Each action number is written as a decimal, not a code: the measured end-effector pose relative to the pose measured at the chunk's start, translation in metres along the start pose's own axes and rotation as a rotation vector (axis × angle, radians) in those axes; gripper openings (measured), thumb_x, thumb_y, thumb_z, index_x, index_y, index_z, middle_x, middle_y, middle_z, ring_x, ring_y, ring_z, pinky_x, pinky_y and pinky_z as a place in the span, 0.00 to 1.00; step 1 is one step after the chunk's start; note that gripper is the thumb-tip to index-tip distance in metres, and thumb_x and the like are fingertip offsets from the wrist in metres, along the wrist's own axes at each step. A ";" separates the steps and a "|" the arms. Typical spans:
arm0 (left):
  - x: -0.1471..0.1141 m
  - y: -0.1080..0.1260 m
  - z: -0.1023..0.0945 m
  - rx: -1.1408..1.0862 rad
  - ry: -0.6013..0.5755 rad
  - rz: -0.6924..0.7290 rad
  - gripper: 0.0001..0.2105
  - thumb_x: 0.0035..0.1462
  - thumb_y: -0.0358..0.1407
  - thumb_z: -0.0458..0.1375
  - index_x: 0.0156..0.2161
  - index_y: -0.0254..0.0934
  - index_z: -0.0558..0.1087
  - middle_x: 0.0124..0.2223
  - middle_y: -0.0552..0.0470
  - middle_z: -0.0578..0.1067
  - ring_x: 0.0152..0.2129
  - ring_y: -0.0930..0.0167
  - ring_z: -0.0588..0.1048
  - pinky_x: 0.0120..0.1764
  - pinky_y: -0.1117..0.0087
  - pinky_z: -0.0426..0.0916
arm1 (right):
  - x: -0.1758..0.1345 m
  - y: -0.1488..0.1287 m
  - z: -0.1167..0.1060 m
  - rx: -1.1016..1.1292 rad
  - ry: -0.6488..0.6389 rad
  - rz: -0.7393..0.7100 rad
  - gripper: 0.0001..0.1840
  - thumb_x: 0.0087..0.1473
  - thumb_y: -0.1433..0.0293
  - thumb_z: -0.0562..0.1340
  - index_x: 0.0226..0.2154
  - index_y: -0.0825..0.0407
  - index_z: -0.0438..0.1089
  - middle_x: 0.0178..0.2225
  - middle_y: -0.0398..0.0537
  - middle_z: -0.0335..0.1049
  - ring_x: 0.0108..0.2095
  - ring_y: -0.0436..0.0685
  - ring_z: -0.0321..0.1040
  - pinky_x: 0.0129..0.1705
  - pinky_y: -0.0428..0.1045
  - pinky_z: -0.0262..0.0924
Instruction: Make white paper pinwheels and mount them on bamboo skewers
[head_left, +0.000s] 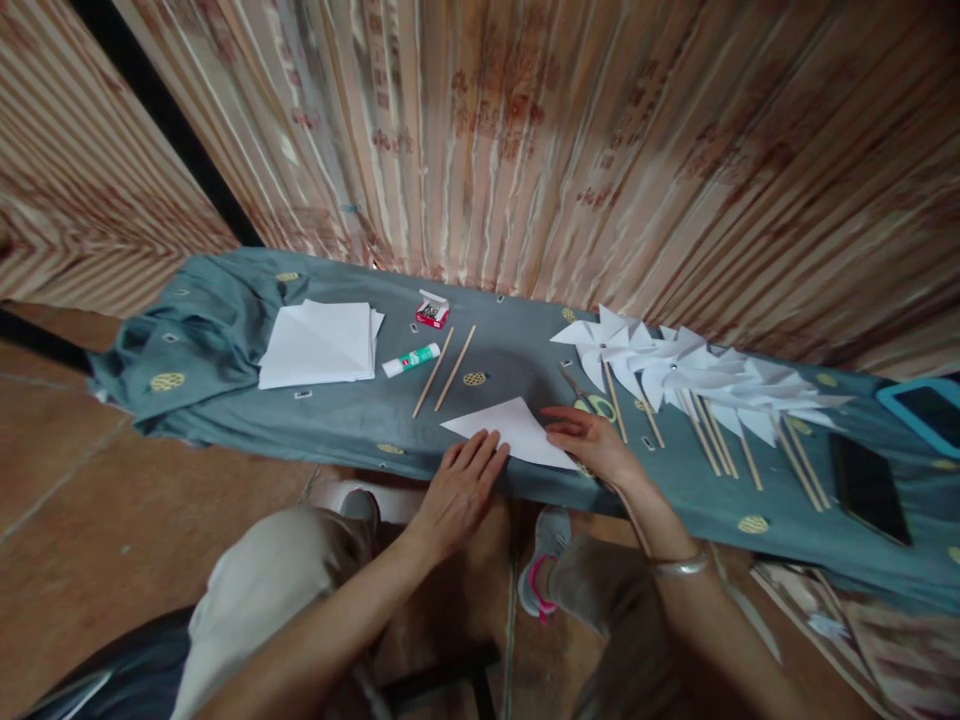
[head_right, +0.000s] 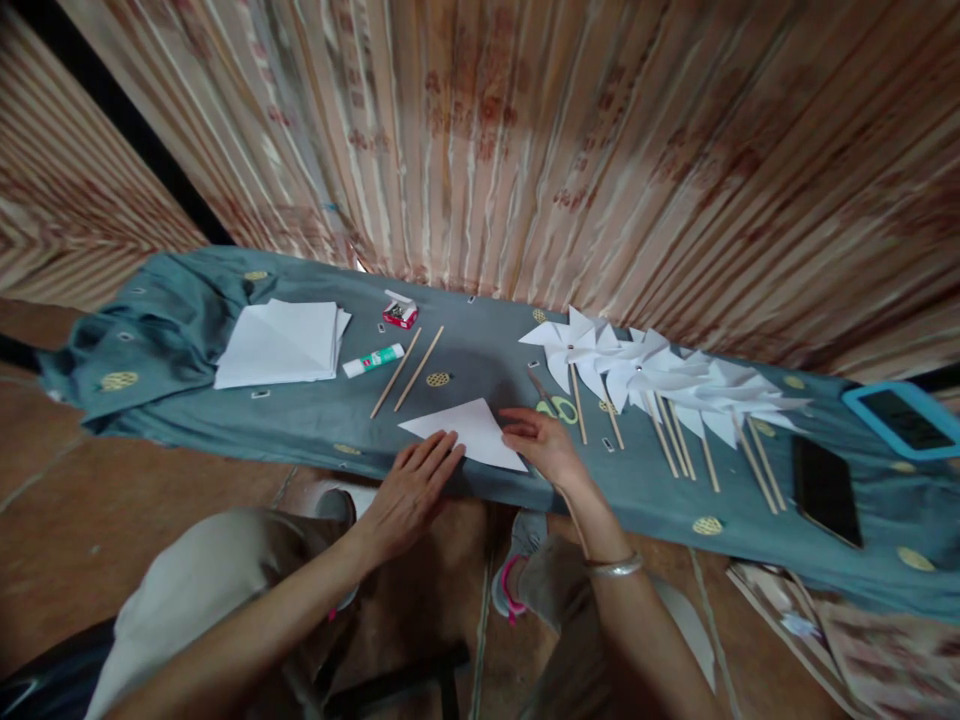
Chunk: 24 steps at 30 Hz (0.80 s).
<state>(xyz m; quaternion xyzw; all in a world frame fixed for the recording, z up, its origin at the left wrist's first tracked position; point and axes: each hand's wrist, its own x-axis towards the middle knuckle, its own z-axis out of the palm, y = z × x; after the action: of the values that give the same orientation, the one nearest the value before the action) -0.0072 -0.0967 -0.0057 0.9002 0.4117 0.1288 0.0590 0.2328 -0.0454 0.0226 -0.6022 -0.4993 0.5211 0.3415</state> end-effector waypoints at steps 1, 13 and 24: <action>0.003 0.002 0.002 -0.012 -0.002 0.009 0.31 0.56 0.27 0.54 0.64 0.32 0.54 0.67 0.39 0.57 0.64 0.57 0.55 0.60 0.54 0.57 | -0.002 -0.001 -0.002 0.029 -0.028 -0.002 0.23 0.39 0.65 0.68 0.42 0.51 0.75 0.33 0.46 0.77 0.27 0.52 0.70 0.27 0.45 0.61; 0.021 -0.007 0.008 -0.108 0.029 0.140 0.25 0.57 0.26 0.56 0.60 0.33 0.60 0.64 0.36 0.62 0.65 0.58 0.54 0.61 0.50 0.57 | -0.009 0.001 -0.005 -0.188 -0.140 -0.192 0.14 0.44 0.65 0.67 0.37 0.47 0.79 0.50 0.51 0.72 0.49 0.62 0.70 0.54 0.58 0.61; 0.003 -0.006 0.005 -0.028 -0.013 0.083 0.25 0.60 0.30 0.53 0.63 0.34 0.58 0.65 0.38 0.60 0.65 0.57 0.53 0.62 0.47 0.52 | 0.009 -0.016 0.020 -0.292 -0.079 -0.372 0.06 0.51 0.65 0.64 0.27 0.48 0.76 0.47 0.50 0.75 0.51 0.60 0.69 0.57 0.58 0.57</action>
<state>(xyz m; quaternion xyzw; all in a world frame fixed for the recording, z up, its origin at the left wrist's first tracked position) -0.0081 -0.0909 -0.0113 0.9164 0.3720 0.1310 0.0688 0.2087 -0.0343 0.0305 -0.5221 -0.6846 0.3945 0.3210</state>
